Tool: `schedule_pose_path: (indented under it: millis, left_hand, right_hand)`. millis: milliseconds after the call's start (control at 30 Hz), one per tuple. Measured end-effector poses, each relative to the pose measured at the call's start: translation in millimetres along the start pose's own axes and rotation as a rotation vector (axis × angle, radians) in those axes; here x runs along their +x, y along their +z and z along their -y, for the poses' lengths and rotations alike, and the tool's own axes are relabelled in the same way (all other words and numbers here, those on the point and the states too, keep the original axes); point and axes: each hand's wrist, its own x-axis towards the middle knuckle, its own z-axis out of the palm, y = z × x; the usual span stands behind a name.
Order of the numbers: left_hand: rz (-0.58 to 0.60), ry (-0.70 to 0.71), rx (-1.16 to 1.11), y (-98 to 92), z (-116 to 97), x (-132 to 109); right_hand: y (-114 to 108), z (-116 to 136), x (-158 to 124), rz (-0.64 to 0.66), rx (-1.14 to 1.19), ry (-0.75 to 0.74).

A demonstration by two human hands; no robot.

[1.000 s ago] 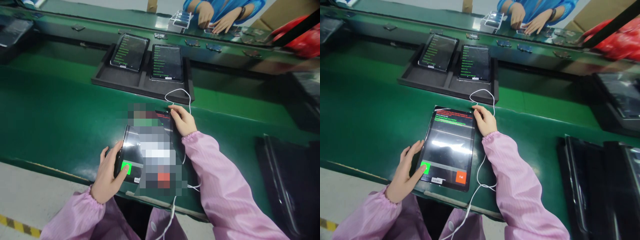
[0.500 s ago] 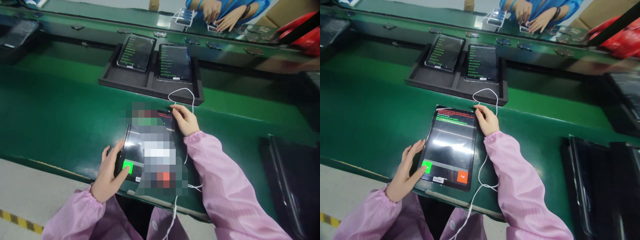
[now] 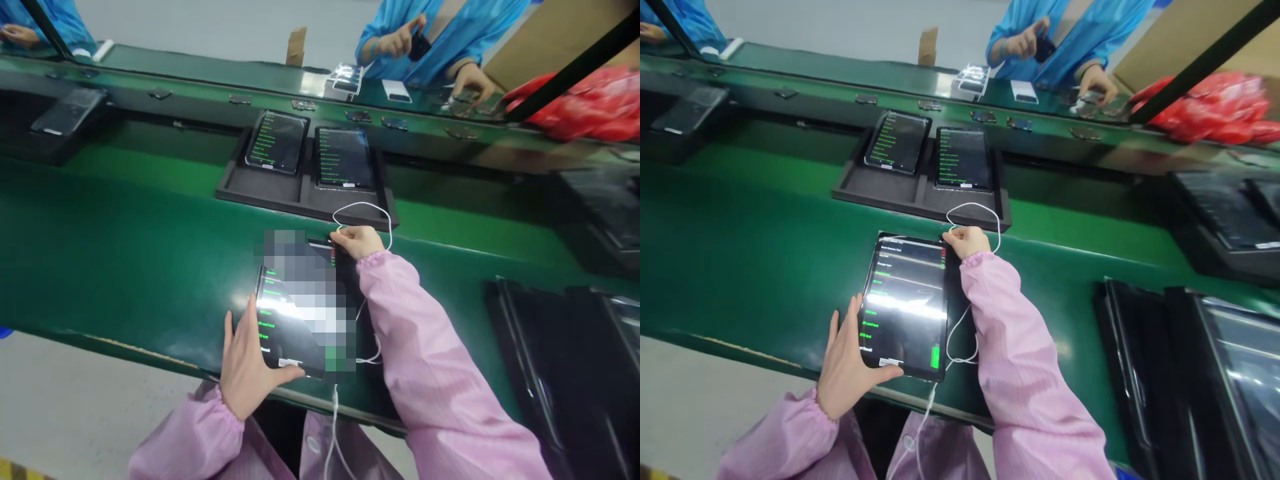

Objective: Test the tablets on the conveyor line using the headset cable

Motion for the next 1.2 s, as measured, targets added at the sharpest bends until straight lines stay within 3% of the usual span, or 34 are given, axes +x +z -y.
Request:
schedule_pose_path:
  millis: [233,433,533,633,767,833,900,1067,1200]
  left_hand:
    - [-0.026,0.013,-0.007,3.2,3,2]
    - [-0.041,0.035,-0.003,2.5,4,-1]
    - [-0.041,0.043,0.015,2.0,5,-1]
    - [-0.041,0.049,0.03,1.7,4,0]
    - [-0.052,0.047,0.042,1.2,4,2]
    - [-0.056,0.046,0.046,0.6,3,2]
    - [-0.044,0.039,0.042,-0.7,3,2]
    - [0.005,0.037,-0.014,-5.8,5,3]
    - [-0.022,0.086,-0.055,-7.9,9,19]
  right_hand:
    - [9,9,4,-0.127,-0.07,0.078]
    - [-5,10,18,-0.169,0.152,0.061]
    - [-19,11,-8,-0.3,0.311,0.009]
    - [-22,10,-54,-0.369,0.369,-0.141]
    - [-15,9,-99,-0.169,0.109,-0.452]
    - [-11,10,-105,-0.107,0.052,-0.484]
    - [-9,9,-106,-0.138,0.103,-0.403]
    - [-5,-2,-111,-0.469,0.656,-0.086]
    - [1,-7,-124,-0.433,0.769,0.086]
